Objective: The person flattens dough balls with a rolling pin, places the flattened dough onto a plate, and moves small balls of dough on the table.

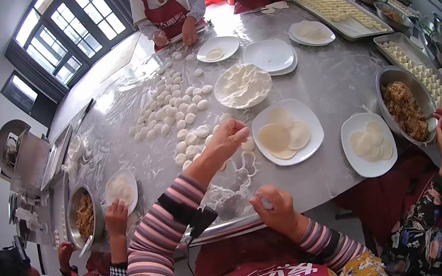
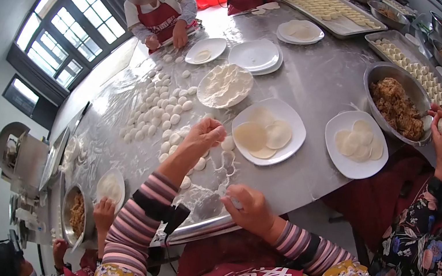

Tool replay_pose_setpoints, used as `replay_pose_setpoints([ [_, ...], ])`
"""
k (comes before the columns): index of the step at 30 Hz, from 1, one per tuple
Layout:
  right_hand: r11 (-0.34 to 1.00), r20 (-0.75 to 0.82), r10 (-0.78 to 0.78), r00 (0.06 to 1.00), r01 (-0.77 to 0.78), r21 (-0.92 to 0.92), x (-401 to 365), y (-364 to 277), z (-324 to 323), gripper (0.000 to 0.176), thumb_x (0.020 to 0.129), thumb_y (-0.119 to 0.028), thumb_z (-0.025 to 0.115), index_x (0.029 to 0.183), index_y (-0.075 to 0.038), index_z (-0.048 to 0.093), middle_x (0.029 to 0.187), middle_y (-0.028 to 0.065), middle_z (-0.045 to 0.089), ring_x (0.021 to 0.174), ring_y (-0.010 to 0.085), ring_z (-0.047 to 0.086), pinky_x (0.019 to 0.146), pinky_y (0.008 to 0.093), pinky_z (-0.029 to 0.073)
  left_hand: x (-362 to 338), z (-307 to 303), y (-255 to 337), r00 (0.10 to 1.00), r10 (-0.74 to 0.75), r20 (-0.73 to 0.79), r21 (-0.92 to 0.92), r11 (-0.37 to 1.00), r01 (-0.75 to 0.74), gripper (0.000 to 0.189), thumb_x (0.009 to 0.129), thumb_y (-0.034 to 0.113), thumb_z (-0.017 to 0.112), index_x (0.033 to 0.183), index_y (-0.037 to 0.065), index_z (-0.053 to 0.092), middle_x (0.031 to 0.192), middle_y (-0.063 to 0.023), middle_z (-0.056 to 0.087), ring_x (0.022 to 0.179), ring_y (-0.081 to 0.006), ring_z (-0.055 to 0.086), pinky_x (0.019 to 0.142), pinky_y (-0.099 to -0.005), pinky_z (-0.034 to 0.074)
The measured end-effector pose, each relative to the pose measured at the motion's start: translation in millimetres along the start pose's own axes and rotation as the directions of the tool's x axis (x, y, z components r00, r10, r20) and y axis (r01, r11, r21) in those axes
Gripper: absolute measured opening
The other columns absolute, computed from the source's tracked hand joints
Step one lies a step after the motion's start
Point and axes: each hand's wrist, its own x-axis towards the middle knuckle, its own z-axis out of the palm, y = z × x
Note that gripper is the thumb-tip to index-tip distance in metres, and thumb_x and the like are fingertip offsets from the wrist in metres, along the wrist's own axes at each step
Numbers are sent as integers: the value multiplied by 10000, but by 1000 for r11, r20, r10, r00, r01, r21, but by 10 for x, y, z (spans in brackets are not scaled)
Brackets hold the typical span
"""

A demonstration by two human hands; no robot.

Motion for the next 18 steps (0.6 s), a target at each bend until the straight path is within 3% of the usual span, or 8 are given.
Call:
replay_pose_setpoints([
  [1,1000,-3,-3,1000,3,-1,6,6,-16,269,780,-53,702,966,-36,508,764,142,601,649,337,615,553,368,494,72,1,-94,1000,4,1,2,1000,-4,203,825,176,655,915,12,574,840,-66,603,770,-189,585,717,-302,467],
  [2,1000,9,-9,1000,9,12,3,-2,-23,268,779,-53,702,964,-37,508,764,140,600,646,338,611,551,369,493,119,-8,-228,993,117,-36,417,904,-92,204,818,174,658,929,20,583,874,-91,611,817,-233,592,756,-327,469],
  [3,1000,21,-13,1000,13,25,0,-11,-30,268,778,-53,703,962,-37,509,764,138,598,642,339,607,550,369,491,107,5,-270,972,234,-22,757,639,-136,208,811,172,661,944,29,592,909,-116,618,863,-277,598,795,-351,472],
  [4,999,24,-10,1000,10,34,3,-17,-39,266,779,-53,702,963,-39,510,768,135,597,641,337,606,548,368,490,76,44,-327,964,267,8,822,547,-158,179,796,160,658,927,50,605,952,-153,602,922,-354,572,811,-414,463],
  [7,999,-4,-29,1000,29,12,17,-35,-33,264,780,-51,700,964,-40,510,775,137,599,646,337,608,549,366,491,12,142,-410,926,377,11,885,427,-184,162,754,129,670,873,49,593,918,-150,587,929,-361,559,798,-431,457],
  [13,999,-35,-22,999,21,-51,21,-45,-3,263,785,-48,700,968,-38,511,789,133,606,668,331,621,556,363,497,-95,54,-524,964,232,128,771,588,-244,261,662,98,691,873,48,546,882,-144,579,868,-366,567,753,-433,466],
  [15,998,-30,-34,999,32,-48,-10,-52,37,245,788,-52,702,953,-37,521,785,131,610,668,327,625,560,356,498,-209,26,-581,958,275,81,815,535,-222,298,683,138,709,913,48,542,898,-144,578,837,-350,580,733,-430,469],
  [18,999,-85,42,995,-45,-30,11,-49,50,222,783,-43,708,930,-29,542,752,135,612,629,304,617,561,326,489,-277,88,-494,959,284,-14,755,632,-176,345,715,219,740,935,38,545,933,-141,569,853,-324,584,738,-426,462],
])
